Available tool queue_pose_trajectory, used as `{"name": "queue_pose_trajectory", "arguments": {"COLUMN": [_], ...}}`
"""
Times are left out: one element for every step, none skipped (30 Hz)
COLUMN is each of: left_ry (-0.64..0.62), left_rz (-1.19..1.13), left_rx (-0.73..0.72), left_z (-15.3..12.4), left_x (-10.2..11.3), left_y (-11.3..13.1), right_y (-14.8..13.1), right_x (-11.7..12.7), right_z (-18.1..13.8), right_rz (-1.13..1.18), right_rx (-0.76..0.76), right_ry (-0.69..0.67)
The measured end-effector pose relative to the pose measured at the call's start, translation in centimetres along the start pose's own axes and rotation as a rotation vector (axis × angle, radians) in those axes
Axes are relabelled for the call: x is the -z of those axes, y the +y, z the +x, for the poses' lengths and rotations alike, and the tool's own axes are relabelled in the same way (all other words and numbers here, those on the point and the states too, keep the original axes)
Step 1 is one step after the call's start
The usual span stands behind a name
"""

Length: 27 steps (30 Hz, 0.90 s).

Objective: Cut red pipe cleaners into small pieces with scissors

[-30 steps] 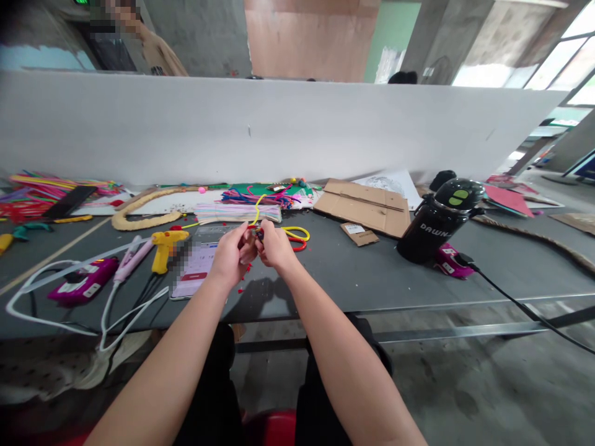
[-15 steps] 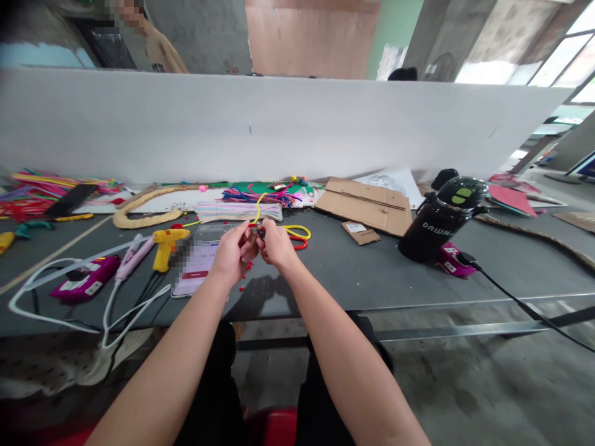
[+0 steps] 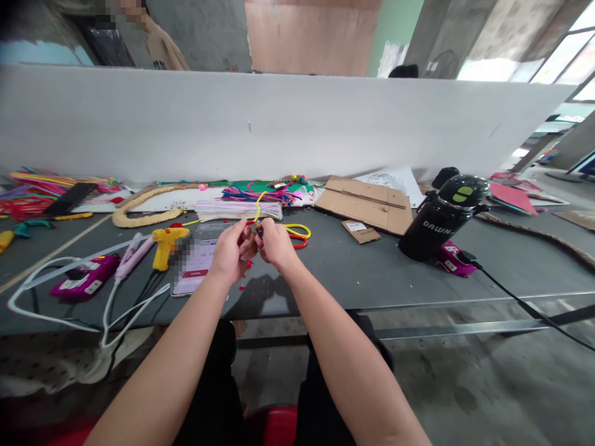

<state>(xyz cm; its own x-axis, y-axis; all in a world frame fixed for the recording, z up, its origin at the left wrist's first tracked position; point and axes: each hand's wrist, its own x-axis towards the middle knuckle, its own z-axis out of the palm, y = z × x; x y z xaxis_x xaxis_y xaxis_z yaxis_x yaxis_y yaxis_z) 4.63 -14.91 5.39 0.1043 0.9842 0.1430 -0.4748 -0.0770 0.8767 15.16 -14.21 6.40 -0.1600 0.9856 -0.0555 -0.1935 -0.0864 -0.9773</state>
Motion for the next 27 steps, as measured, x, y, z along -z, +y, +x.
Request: {"name": "queue_pose_trajectory", "arguments": {"left_ry": [0.006,0.011,0.014,0.014,0.013,0.008,0.003,-0.001,-0.002,-0.002,-0.001,0.001,0.004,0.006,0.007,0.008,0.008,0.007,0.004,-0.001,-0.005,-0.007,-0.008,-0.008,-0.008,-0.006,-0.004], "left_rz": [0.004,0.009,0.013,0.017,0.021,0.024,0.027,0.031,0.036,0.043,0.05,0.055,0.058,0.059,0.059,0.058,0.057,0.056,0.053,0.05,0.047,0.045,0.044,0.044,0.044,0.044,0.044], "left_rx": [-0.003,-0.002,0.001,0.005,0.008,0.008,0.004,-0.001,-0.008,-0.013,-0.016,-0.016,-0.015,-0.013,-0.009,-0.006,-0.006,-0.007,-0.011,-0.016,-0.02,-0.023,-0.025,-0.024,-0.021,-0.017,-0.012], "left_z": [0.0,0.0,0.01,0.02,0.04,0.05,0.07,0.09,0.1,0.1,0.1,0.09,0.08,0.07,0.06,0.06,0.05,0.05,0.05,0.05,0.05,0.06,0.06,0.06,0.07,0.07,0.07], "left_x": [-0.03,-0.05,-0.06,-0.04,-0.01,0.03,0.08,0.13,0.16,0.18,0.17,0.15,0.12,0.08,0.04,0.02,0.02,0.03,0.06,0.1,0.15,0.19,0.21,0.23,0.23,0.22,0.2], "left_y": [0.03,0.05,0.06,0.05,0.03,0.0,-0.04,-0.08,-0.12,-0.16,-0.18,-0.2,-0.21,-0.22,-0.23,-0.25,-0.27,-0.3,-0.31,-0.33,-0.33,-0.32,-0.29,-0.26,-0.23,-0.2,-0.18], "right_y": [0.01,0.01,0.0,-0.03,-0.07,-0.12,-0.17,-0.22,-0.27,-0.3,-0.33,-0.35,-0.36,-0.37,-0.39,-0.41,-0.43,-0.45,-0.47,-0.48,-0.49,-0.48,-0.47,-0.45,-0.44,-0.43,-0.43], "right_x": [-0.03,-0.05,-0.07,-0.09,-0.1,-0.1,-0.09,-0.08,-0.06,-0.04,-0.02,0.0,0.01,0.01,0.0,-0.02,-0.05,-0.09,-0.13,-0.17,-0.21,-0.24,-0.28,-0.31,-0.34,-0.37,-0.39], "right_z": [0.03,0.06,0.08,0.1,0.1,0.1,0.08,0.05,0.02,-0.02,-0.06,-0.11,-0.15,-0.19,-0.23,-0.26,-0.29,-0.31,-0.33,-0.33,-0.32,-0.3,-0.28,-0.27,-0.26,-0.26,-0.27], "right_rz": [-0.003,-0.006,-0.009,-0.012,-0.013,-0.013,-0.011,-0.006,-0.001,0.004,0.008,0.01,0.012,0.016,0.022,0.028,0.031,0.032,0.029,0.024,0.022,0.024,0.027,0.03,0.032,0.034,0.036], "right_rx": [0.005,0.002,-0.006,-0.015,-0.022,-0.029,-0.036,-0.044,-0.054,-0.066,-0.079,-0.092,-0.102,-0.108,-0.109,-0.105,-0.097,-0.087,-0.079,-0.073,-0.07,-0.069,-0.069,-0.068,-0.067,-0.066,-0.069], "right_ry": [0.003,0.009,0.015,0.02,0.023,0.025,0.026,0.025,0.022,0.021,0.02,0.02,0.021,0.024,0.028,0.032,0.036,0.039,0.044,0.051,0.061,0.071,0.08,0.087,0.09,0.089,0.087]}}
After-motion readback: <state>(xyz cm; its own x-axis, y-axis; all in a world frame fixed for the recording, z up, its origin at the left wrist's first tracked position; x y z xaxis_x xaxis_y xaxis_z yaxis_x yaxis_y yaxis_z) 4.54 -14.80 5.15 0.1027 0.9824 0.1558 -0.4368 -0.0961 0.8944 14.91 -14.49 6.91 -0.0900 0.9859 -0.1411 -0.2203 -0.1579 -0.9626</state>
